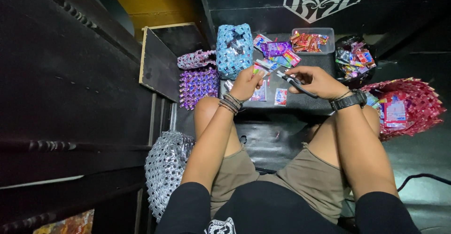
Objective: The person uses shears to cut plastic packaging, folds several small colorful packets by hand, and places them into a blue patterned pouch.
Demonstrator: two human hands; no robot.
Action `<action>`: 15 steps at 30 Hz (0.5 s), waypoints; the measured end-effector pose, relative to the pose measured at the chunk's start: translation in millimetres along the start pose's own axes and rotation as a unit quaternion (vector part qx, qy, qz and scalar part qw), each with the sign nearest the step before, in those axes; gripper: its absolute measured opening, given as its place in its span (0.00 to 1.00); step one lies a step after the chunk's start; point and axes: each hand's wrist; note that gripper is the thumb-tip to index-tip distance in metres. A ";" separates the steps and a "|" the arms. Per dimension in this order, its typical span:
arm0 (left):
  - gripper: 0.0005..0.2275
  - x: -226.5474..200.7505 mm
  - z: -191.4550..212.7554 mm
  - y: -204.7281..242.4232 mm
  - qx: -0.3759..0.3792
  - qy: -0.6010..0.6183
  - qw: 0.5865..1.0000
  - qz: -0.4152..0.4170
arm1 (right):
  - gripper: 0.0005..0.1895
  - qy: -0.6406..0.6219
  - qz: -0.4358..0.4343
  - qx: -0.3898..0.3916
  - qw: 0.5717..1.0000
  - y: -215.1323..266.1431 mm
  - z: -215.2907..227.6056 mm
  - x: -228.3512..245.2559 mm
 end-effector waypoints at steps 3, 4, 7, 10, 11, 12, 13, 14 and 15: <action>0.12 -7.4 3.5 2.3 0.006 0.000 1.000 -0.016 | 0.29 0.002 0.002 0.006 1.000 0.0 -0.5 -0.6; 0.12 -7.4 3.9 2.6 0.007 0.000 1.000 -0.016 | 0.29 0.002 0.001 0.005 1.000 1.0 -1.0 1.2; 0.12 -9.9 5.4 2.8 0.010 0.001 1.000 -0.019 | 0.28 0.012 0.010 0.012 1.000 2.8 -1.4 5.3; 0.12 -15.1 6.8 3.3 0.008 0.009 1.000 -0.020 | 0.27 0.010 0.015 0.011 1.000 3.3 -1.1 6.0; 0.12 -15.4 6.8 3.1 0.009 0.009 1.000 -0.023 | 0.27 0.010 0.017 0.011 1.000 3.4 -0.9 5.9; 0.12 -15.7 6.7 2.8 0.010 0.009 1.000 -0.026 | 0.26 0.010 0.019 0.011 1.000 3.5 -0.7 5.9; 0.12 -17.0 7.6 3.2 0.010 0.009 1.000 -0.026 | 0.26 0.010 0.019 0.011 1.000 3.8 -1.0 6.8; 0.12 -18.3 8.5 3.5 0.012 0.010 1.000 -0.026 | 0.26 0.010 0.022 0.012 1.000 4.1 -1.4 7.7; 0.12 -19.6 9.3 3.8 0.014 0.012 0.999 -0.027 | 0.25 0.010 0.026 0.013 1.000 4.5 -1.6 8.7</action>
Point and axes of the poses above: each hand's wrist, its own y-axis away from the middle knuckle, its own z-axis out of the back of the hand, x = y × z, and after that the axes turned 12 degrees about -y, right-handed
